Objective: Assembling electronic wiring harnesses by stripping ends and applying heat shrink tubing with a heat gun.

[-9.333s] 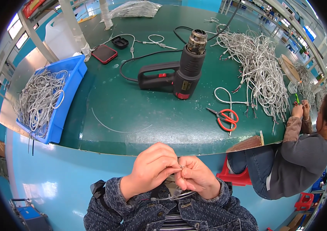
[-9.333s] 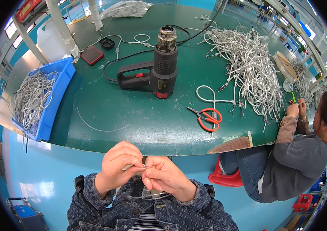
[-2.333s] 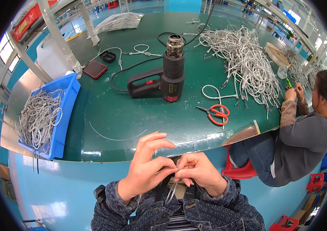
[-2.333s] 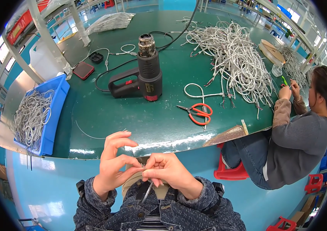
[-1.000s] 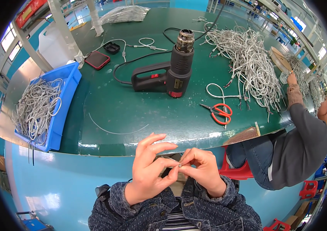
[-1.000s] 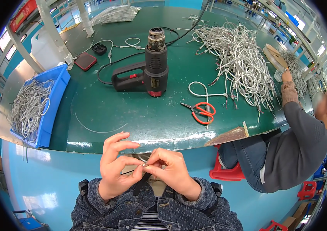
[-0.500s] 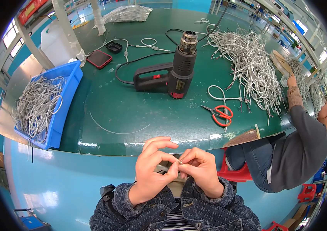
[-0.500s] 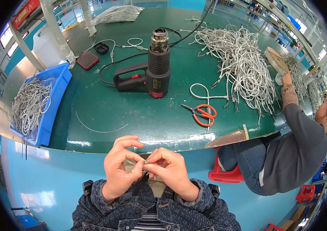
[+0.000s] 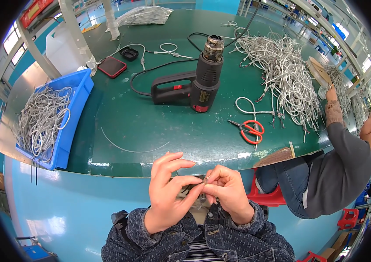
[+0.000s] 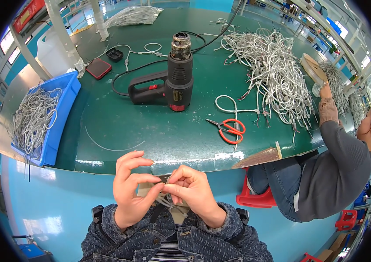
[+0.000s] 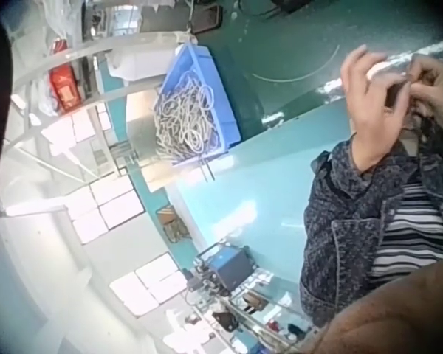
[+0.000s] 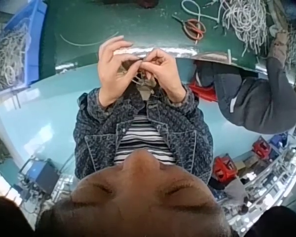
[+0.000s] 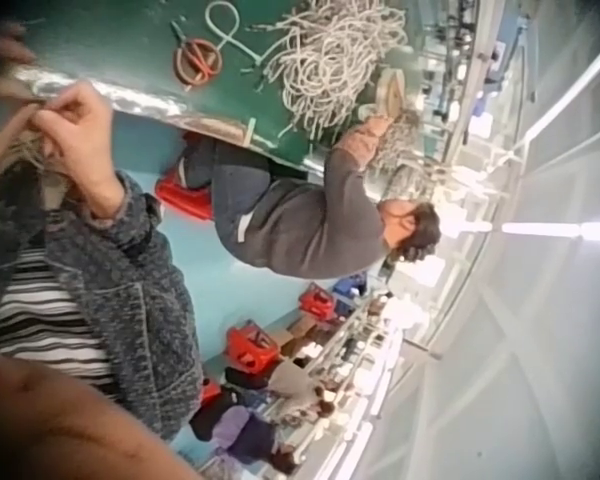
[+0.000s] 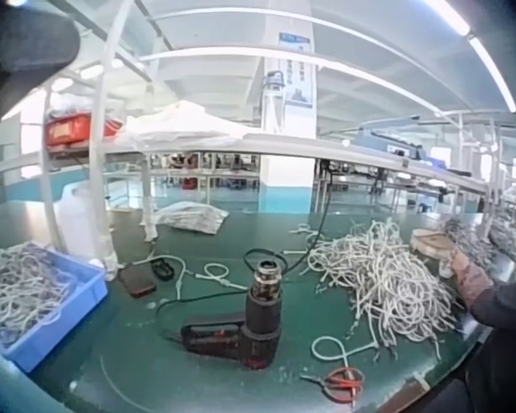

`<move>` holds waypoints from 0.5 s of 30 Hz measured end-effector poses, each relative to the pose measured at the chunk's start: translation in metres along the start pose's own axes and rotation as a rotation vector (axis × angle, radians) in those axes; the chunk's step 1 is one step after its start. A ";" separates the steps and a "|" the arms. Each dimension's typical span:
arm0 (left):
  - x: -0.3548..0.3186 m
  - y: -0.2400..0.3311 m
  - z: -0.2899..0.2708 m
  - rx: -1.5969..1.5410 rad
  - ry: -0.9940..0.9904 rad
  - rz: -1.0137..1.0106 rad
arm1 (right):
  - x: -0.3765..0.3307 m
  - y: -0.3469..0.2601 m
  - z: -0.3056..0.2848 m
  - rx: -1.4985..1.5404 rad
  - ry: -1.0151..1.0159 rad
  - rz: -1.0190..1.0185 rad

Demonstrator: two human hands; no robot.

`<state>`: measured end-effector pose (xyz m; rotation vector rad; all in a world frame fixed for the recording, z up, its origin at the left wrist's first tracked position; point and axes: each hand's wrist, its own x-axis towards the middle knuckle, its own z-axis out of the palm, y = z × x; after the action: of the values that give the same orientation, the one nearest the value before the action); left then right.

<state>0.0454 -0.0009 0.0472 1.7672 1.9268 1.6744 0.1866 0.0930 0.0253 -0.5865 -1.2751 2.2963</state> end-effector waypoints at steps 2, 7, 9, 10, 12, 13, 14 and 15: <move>0.000 0.000 0.000 0.049 -0.003 0.042 | 0.000 0.003 0.002 -0.033 0.044 -0.055; 0.000 0.000 0.002 0.095 -0.024 0.046 | -0.002 0.003 0.007 -0.255 0.144 -0.158; 0.000 0.000 0.003 0.096 -0.013 0.039 | -0.002 0.004 0.010 -0.325 0.157 -0.214; 0.000 0.001 0.003 0.095 -0.014 0.040 | -0.001 0.004 0.011 -0.396 0.170 -0.269; 0.000 0.002 0.003 0.079 -0.008 0.006 | -0.001 0.006 0.013 -0.467 0.182 -0.324; 0.000 0.003 0.003 0.071 -0.005 -0.012 | 0.000 0.007 0.013 -0.526 0.200 -0.356; 0.001 0.003 0.004 0.071 -0.005 -0.012 | 0.000 0.008 0.013 -0.585 0.217 -0.388; 0.001 0.003 0.004 0.064 -0.006 -0.020 | 0.000 0.009 0.014 -0.645 0.235 -0.419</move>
<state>0.0494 0.0018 0.0483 1.7656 2.0111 1.6166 0.1773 0.0796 0.0239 -0.6864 -1.8136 1.4186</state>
